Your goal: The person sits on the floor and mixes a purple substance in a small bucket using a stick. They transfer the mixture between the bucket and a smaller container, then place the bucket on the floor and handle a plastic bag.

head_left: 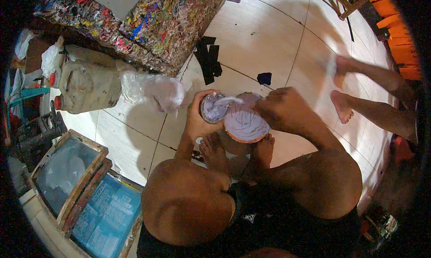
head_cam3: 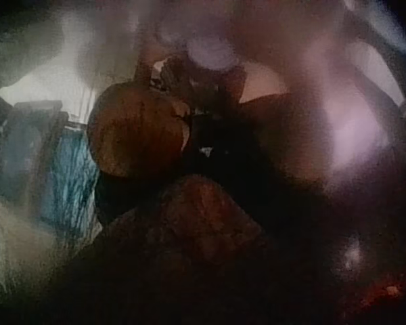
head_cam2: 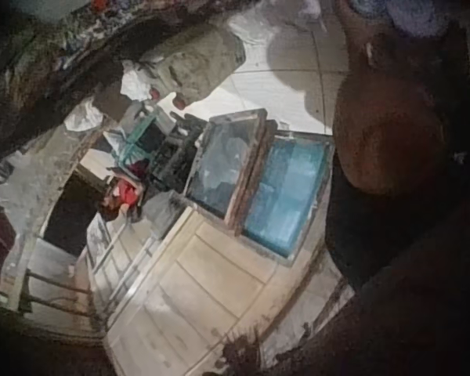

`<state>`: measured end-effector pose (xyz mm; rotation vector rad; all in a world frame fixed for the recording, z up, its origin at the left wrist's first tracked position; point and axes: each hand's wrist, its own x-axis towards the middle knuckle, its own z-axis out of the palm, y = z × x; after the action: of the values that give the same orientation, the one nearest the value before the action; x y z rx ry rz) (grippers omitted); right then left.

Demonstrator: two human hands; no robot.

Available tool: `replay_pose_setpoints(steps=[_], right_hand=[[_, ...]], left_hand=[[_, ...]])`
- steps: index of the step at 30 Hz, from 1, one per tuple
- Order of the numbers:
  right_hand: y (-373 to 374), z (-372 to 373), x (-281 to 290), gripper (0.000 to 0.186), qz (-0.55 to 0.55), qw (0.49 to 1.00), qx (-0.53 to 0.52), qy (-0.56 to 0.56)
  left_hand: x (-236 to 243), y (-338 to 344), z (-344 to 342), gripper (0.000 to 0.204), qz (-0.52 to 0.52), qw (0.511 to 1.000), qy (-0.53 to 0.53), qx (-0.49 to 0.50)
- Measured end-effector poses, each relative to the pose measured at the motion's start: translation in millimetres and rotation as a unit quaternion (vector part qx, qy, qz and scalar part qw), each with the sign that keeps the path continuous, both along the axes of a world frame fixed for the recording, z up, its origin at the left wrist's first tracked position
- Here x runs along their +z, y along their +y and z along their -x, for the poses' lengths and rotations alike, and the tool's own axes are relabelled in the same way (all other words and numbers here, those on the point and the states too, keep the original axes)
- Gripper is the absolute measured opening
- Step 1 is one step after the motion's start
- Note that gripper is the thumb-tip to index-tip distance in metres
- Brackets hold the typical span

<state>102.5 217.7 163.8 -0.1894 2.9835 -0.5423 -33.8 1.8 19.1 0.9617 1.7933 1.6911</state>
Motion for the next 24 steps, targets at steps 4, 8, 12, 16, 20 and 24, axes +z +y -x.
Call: replay_pose_setpoints(steps=[4, 8, 12, 16, 20, 24], right_hand=[[31, -17, 31, 0.014, -0.02, 0.985, -0.115, -0.13], [32, -20, -41, 0.018, -0.108, 0.967, -0.07, -0.22], [29, 5, -18, 0.028, -0.134, 0.986, -0.054, 0.081], [-12, 91, 64, 0.026, -0.069, 0.988, 0.109, 0.084], [-127, 174, 86, 0.015, -0.123, 0.932, 0.328, 0.095], [-226, 279, 11, 0.015, -0.192, 0.953, 0.231, 0.044]], left_hand=[[1, 4, 0, 0.072, 0.006, 0.999, 0.033, 0.03], [13, -16, 2, 0.07, 0.021, 0.994, 0.091, 0.064], [12, -32, -5, 0.077, 0.006, 0.993, 0.08, 0.086], [-7, -36, -7, 0.083, 0.0, 0.997, 0.016, 0.076], [5, -49, -11, 0.086, -0.013, 0.994, 0.023, 0.102], [-7, -65, 0, 0.084, -0.071, 0.996, 0.005, 0.048]])
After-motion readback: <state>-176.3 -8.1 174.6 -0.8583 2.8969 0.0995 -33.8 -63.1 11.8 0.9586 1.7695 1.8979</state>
